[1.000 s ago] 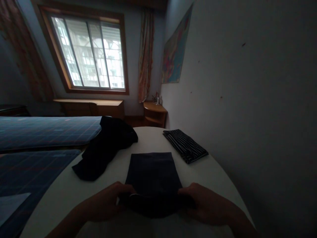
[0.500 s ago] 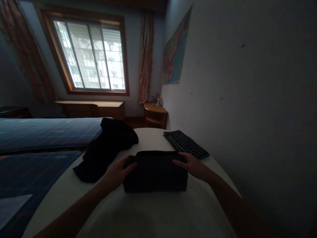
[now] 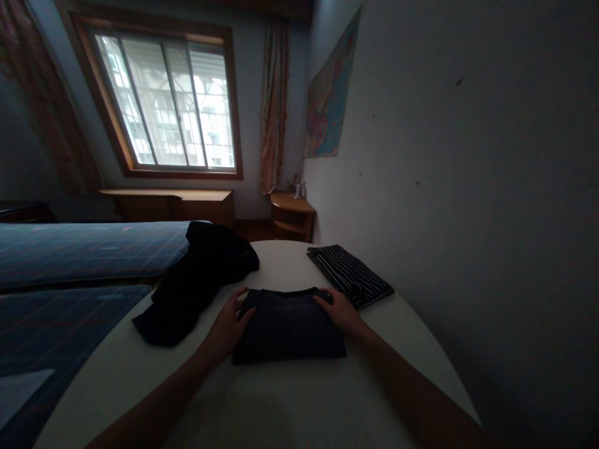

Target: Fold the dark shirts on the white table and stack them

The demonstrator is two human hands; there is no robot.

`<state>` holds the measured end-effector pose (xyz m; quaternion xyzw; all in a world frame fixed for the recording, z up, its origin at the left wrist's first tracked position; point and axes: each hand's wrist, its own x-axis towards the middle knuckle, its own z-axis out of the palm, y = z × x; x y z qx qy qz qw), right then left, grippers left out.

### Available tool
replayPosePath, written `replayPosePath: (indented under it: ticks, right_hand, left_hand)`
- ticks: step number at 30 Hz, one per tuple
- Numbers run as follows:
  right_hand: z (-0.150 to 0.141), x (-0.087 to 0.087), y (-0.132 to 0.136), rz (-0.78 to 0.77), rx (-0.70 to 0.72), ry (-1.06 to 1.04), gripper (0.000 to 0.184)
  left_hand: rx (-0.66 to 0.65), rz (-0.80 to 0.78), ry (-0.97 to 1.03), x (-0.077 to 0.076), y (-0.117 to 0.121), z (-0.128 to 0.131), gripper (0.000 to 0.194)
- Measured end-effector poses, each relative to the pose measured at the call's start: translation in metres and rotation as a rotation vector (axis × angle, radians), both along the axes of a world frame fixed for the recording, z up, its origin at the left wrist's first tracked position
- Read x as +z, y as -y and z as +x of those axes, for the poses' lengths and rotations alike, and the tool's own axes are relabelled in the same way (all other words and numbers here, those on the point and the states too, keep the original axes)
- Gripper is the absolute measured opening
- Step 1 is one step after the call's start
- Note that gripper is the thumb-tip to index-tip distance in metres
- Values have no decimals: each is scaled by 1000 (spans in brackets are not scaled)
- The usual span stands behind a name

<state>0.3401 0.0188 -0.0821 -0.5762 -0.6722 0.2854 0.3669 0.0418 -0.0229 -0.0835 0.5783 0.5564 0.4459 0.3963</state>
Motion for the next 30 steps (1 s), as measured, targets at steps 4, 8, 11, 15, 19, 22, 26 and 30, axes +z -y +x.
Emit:
replayPosePath:
  ticks: [4,8,11,15,19,22,26,30]
  right_hand:
    - [-4,-1,4,23,-37,22,42]
    - [-5,-1,8,30,-88,17,47]
    - [-3,-2,10,28,-102,21,52]
    - [1,-2,17,37,-80,27,57]
    - [3,0,25,104,-4,54,45]
    - [0,9,31,166,-8,206,35]
    - [-15,26,43,318,-49,440,28]
    - [-37,32,57,321,192,500,48]
  left_hand:
    - [59,43,-173,-8,-2,-4,59]
    - [51,-35,-133,-2,6,-5,64]
    - [20,-165,-80,7,16,-10,69]
    - [-124,-254,-57,12,22,-27,87]
    - [-261,-282,-36,8,22,-40,92]
    - [-238,-244,-115,5,22,-37,81]
    - [-42,190,-446,9,22,-12,54]
    - [-158,507,-728,8,17,15,50]
